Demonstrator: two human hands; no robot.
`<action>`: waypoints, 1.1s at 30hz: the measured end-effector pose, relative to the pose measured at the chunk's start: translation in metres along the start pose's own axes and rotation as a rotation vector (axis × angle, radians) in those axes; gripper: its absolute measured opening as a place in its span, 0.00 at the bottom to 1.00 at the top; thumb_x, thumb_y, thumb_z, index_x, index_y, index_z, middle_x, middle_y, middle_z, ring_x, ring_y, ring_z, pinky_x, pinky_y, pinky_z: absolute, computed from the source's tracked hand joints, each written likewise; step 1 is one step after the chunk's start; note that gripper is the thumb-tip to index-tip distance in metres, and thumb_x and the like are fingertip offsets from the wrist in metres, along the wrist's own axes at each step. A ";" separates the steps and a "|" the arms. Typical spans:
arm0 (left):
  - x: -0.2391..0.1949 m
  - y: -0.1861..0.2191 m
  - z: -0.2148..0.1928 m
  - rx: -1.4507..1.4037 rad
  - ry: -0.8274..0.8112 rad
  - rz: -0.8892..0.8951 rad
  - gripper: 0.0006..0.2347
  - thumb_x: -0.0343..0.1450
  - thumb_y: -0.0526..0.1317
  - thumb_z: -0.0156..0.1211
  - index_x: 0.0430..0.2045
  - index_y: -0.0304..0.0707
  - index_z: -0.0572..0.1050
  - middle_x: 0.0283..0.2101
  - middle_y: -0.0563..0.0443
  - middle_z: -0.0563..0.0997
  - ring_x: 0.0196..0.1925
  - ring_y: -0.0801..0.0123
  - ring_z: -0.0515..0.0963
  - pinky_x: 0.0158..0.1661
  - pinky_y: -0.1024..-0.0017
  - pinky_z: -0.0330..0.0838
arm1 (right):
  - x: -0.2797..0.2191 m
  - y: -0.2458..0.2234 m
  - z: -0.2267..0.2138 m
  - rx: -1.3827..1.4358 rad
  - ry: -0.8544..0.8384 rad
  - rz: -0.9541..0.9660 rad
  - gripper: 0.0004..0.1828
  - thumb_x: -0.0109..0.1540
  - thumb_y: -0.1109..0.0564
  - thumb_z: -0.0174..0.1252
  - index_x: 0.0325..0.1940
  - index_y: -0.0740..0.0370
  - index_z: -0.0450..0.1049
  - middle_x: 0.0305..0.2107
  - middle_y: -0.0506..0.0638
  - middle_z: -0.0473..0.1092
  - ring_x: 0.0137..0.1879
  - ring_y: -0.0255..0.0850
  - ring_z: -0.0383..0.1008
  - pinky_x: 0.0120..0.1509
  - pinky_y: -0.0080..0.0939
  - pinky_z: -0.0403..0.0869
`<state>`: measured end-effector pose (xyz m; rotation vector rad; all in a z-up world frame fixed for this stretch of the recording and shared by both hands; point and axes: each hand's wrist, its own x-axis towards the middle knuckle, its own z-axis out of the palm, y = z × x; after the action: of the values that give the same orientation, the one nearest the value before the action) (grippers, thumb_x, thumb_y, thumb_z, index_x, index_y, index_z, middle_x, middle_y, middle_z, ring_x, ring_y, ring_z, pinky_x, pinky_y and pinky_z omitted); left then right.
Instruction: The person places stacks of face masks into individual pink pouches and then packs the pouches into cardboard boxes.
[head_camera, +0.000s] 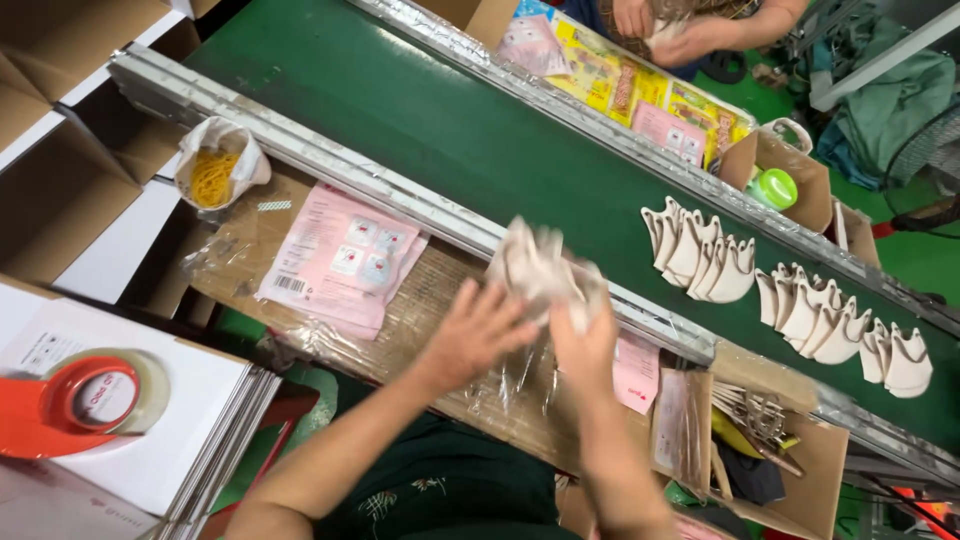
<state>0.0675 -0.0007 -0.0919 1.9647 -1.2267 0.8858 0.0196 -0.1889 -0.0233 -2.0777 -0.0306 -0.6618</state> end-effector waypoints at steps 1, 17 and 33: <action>-0.003 0.007 0.010 0.010 0.000 0.028 0.20 0.69 0.35 0.57 0.58 0.48 0.72 0.65 0.42 0.71 0.68 0.44 0.68 0.65 0.41 0.59 | -0.030 0.008 -0.006 0.326 0.005 0.231 0.26 0.65 0.66 0.54 0.69 0.68 0.64 0.55 0.57 0.73 0.58 0.46 0.75 0.63 0.44 0.72; -0.051 0.033 0.040 -0.618 -0.154 -0.482 0.27 0.58 0.32 0.74 0.52 0.34 0.72 0.52 0.41 0.78 0.56 0.45 0.76 0.56 0.52 0.70 | -0.136 0.148 -0.026 -0.516 -0.535 0.043 0.20 0.69 0.51 0.58 0.66 0.48 0.71 0.62 0.45 0.74 0.68 0.41 0.69 0.87 0.43 0.59; -0.070 0.032 0.082 -0.612 -0.327 -0.489 0.18 0.67 0.27 0.56 0.52 0.36 0.74 0.50 0.41 0.78 0.56 0.47 0.75 0.64 0.48 0.62 | -0.079 0.048 -0.039 -0.251 -0.507 0.231 0.37 0.61 0.54 0.66 0.70 0.66 0.59 0.56 0.68 0.67 0.62 0.62 0.67 0.65 0.56 0.66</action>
<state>0.0316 -0.0437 -0.1887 1.7974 -0.9583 -0.0649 -0.0523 -0.2295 -0.0806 -2.3963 0.0055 0.0139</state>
